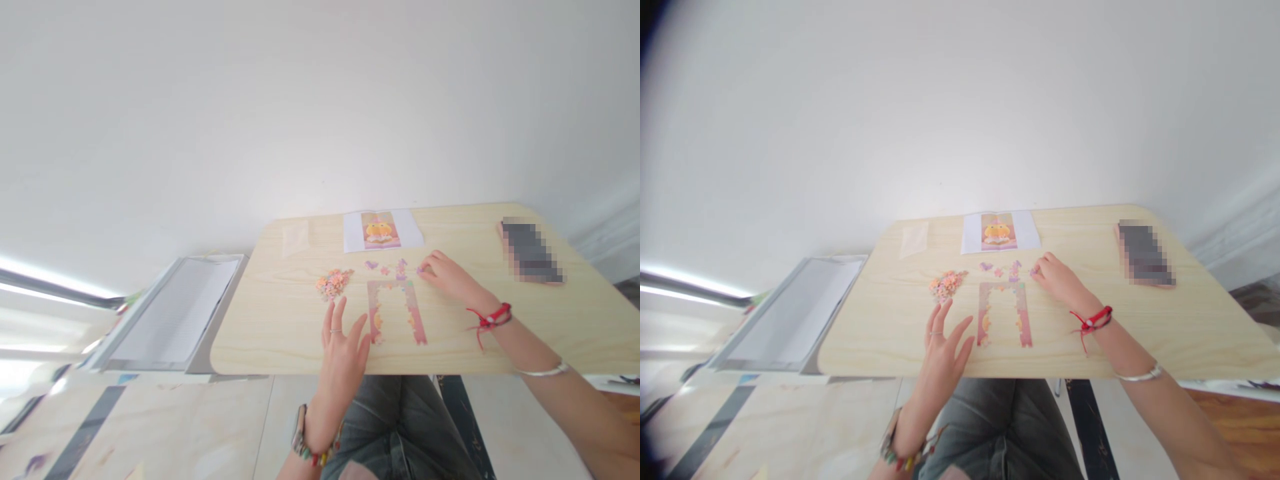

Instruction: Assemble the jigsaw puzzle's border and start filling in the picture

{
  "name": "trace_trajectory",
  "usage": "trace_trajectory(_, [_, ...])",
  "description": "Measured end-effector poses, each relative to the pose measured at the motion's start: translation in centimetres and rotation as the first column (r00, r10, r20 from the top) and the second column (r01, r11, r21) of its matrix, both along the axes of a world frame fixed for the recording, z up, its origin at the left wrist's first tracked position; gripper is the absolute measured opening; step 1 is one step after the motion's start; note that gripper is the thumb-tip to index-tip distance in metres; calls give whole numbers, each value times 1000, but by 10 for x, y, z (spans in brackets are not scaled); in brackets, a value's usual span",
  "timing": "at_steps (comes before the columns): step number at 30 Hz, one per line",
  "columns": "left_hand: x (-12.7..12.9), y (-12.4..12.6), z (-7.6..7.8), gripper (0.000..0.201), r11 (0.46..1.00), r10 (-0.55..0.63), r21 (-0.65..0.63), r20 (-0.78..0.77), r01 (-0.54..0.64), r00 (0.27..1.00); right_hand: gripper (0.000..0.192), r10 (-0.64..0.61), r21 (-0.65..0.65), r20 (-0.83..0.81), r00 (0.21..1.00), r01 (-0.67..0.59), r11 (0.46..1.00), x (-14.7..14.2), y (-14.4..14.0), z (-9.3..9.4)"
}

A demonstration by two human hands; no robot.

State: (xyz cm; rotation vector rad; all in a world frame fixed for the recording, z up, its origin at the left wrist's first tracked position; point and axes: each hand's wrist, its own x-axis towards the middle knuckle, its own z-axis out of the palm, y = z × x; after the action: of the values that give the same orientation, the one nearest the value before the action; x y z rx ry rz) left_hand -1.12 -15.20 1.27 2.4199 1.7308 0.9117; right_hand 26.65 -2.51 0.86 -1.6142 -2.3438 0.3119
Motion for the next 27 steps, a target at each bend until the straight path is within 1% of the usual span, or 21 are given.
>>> trace_trajectory(4, [-3, 3, -2, 27, 999, 14, 33, 2, -14, 1000, 13, 61, 4, 6, 998, -61, 998, -11, 6, 10])
trace_trajectory(8, [-4, 6, -1, 26, 999, 6, 38, 2, -6, 1000, 14, 127, 5, -39, 991, -127, 992, -39, 14, 22])
trace_trajectory(11, [-6, 6, -1, 26, 999, 11, 48, 9, -11, 1000, 17, 149, 4, -38, 988, -149, 989, -53, 26, 24])
trace_trajectory(14, [-11, 4, -4, 26, 999, 25, 44, 8, -25, 1000, 20, 132, 16, -4, 991, -132, 991, -49, 38, 20])
trace_trajectory(17, [-15, 2, -7, 26, 999, 38, 38, 5, -38, 999, 18, 117, -41, 45, 992, -115, 992, -34, 43, 16])
trace_trajectory(20, [-16, 1, -7, 26, 998, 51, 32, 12, -52, 999, 16, 138, -91, 51, 989, -133, 987, -24, 42, 14])
trace_trajectory(24, [-14, 1, -5, 27, 998, 49, 29, 26, -50, 998, 13, 131, -112, 15, 991, -128, 985, -24, 41, 13])
trace_trajectory(27, [-13, 1, -4, 27, 999, 44, 31, 25, -45, 999, 14, 138, -100, 11, 990, -137, 986, -26, 42, 12])
